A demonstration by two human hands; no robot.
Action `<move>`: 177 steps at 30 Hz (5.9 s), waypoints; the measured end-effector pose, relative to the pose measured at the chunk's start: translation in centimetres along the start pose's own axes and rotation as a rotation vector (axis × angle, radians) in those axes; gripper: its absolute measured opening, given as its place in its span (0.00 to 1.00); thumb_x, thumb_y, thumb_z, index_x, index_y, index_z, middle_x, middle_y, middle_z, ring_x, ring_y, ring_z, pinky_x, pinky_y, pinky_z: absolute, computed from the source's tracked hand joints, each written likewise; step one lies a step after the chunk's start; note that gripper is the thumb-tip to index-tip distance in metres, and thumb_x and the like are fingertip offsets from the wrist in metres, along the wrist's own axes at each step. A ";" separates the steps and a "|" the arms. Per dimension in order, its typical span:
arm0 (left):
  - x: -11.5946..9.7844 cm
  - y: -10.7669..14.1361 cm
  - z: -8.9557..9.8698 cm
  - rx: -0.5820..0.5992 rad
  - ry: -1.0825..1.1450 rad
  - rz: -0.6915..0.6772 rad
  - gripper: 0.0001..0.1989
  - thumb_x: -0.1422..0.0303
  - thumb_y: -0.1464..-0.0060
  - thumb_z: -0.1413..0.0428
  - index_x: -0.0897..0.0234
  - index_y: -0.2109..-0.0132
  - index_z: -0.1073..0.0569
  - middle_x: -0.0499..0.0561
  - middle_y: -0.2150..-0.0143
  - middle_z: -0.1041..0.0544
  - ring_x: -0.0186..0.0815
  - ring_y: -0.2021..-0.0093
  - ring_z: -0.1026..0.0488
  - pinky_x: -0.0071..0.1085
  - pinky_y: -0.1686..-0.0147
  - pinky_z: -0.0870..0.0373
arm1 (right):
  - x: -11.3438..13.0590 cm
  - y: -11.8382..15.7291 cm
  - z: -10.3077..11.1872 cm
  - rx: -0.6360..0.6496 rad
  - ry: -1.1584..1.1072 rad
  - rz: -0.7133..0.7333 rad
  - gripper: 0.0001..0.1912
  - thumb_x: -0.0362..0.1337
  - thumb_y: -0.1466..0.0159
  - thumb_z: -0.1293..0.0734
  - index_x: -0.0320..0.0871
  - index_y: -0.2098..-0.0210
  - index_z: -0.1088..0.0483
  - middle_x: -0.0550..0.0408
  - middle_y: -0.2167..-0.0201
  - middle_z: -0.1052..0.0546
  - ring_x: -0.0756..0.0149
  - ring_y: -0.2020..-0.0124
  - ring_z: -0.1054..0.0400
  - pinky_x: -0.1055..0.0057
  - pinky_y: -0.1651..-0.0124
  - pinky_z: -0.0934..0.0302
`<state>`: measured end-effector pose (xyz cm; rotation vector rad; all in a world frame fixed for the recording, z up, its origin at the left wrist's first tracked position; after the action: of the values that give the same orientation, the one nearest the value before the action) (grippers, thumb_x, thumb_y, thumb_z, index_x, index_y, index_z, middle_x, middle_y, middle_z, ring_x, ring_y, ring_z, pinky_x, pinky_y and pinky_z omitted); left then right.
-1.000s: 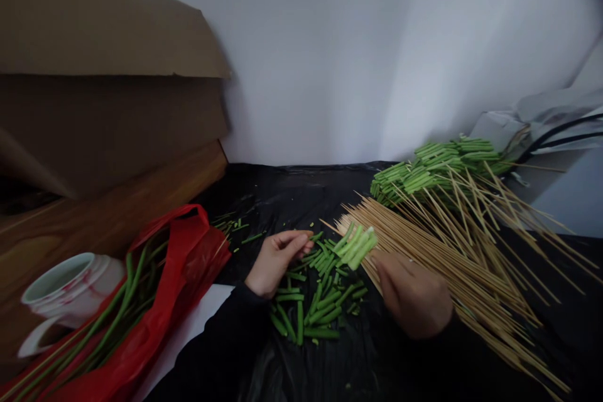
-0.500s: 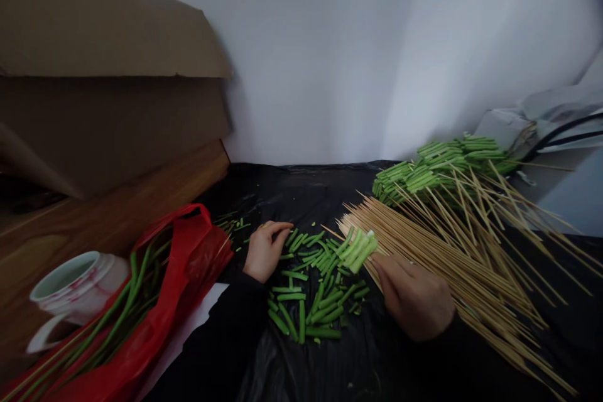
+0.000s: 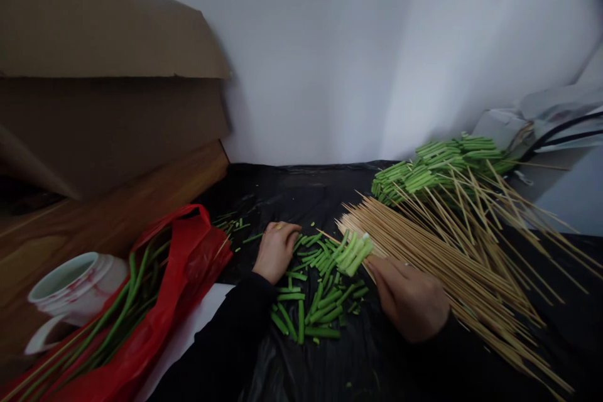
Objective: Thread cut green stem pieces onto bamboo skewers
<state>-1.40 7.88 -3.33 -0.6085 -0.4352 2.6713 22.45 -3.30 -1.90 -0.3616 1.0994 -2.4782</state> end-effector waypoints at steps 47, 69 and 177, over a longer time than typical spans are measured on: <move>-3.1 1.8 0.5 0.246 1.645 0.686 0.13 0.72 0.53 0.35 0.70 0.58 0.20 0.54 0.65 0.22 0.26 0.69 0.29 0.19 0.69 0.32 | 1.0 -0.1 0.4 -0.003 -0.056 0.051 0.13 0.30 0.33 0.42 0.37 0.58 0.26 0.52 0.73 0.25 0.69 0.73 0.30 0.73 0.66 0.38; -3.2 1.9 0.4 0.280 1.659 0.705 0.10 0.73 0.53 0.35 0.71 0.60 0.20 0.53 0.67 0.22 0.25 0.71 0.29 0.19 0.70 0.31 | 1.2 -0.2 0.5 0.014 -0.019 0.073 0.14 0.29 0.33 0.44 0.38 0.59 0.26 0.54 0.76 0.27 0.70 0.76 0.33 0.73 0.70 0.42; -3.4 2.1 1.0 0.153 1.596 0.705 0.13 0.75 0.57 0.33 0.69 0.61 0.22 0.56 0.62 0.19 0.35 0.62 0.22 0.27 0.59 0.25 | 1.5 0.2 0.0 0.019 -0.090 0.023 0.14 0.29 0.33 0.43 0.38 0.59 0.26 0.54 0.75 0.26 0.70 0.74 0.32 0.74 0.68 0.40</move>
<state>0.43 4.42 -2.06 -2.7195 0.5183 1.6981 21.20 -4.09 -1.96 -0.4480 1.0381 -2.4258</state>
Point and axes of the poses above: each hand's wrist, its own y-axis away from the middle knuckle, its own z-axis out of the back of the hand, x = y × z, the point moved 3 cm from there along -y, towards the middle knuckle
